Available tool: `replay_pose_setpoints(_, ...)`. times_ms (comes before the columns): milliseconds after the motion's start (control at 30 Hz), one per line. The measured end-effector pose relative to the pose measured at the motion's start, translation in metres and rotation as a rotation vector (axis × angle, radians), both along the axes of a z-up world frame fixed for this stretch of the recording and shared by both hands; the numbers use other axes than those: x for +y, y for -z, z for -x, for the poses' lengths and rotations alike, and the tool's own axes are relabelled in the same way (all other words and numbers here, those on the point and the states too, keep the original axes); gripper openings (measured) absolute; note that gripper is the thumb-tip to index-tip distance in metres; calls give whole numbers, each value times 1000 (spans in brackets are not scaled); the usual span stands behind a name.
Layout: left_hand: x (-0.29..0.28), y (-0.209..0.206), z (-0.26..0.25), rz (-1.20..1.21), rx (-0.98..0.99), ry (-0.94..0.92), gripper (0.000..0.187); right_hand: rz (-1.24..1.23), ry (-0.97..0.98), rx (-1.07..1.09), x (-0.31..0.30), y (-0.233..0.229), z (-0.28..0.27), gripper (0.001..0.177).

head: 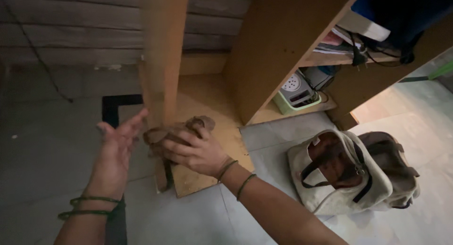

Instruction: The person wipes the side and top surfaces of a worn wooden desk using a cloth. They open a drawer, place a comb and pen on the desk, and continue wiping the drawer front and the lower frame of the desk.

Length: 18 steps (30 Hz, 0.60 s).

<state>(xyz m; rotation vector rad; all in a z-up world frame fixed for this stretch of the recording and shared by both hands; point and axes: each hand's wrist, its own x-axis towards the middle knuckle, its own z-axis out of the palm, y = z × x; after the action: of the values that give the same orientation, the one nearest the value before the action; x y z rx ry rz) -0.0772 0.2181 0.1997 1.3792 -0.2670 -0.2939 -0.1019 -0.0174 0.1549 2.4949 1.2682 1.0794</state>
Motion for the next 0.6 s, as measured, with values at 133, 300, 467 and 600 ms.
replay_pose_setpoints(133, -15, -28, -6, 187, -225, 24, 94, -71, -32, -61, -7, -66, -4, 30)
replay_pose_setpoints(300, -25, -110, 5, 277, -416, -35, 93, -217, -26, -263, 2, -200, -10, 31)
replay_pose_setpoints(467, -23, -168, 0, 276, -495, -82, 95, -365, 1, -299, 12, -247, -9, 30)
replay_pose_setpoints(600, -25, -194, -1, 240, -476, -86, 92, -208, -41, -139, 4, -241, -2, 21)
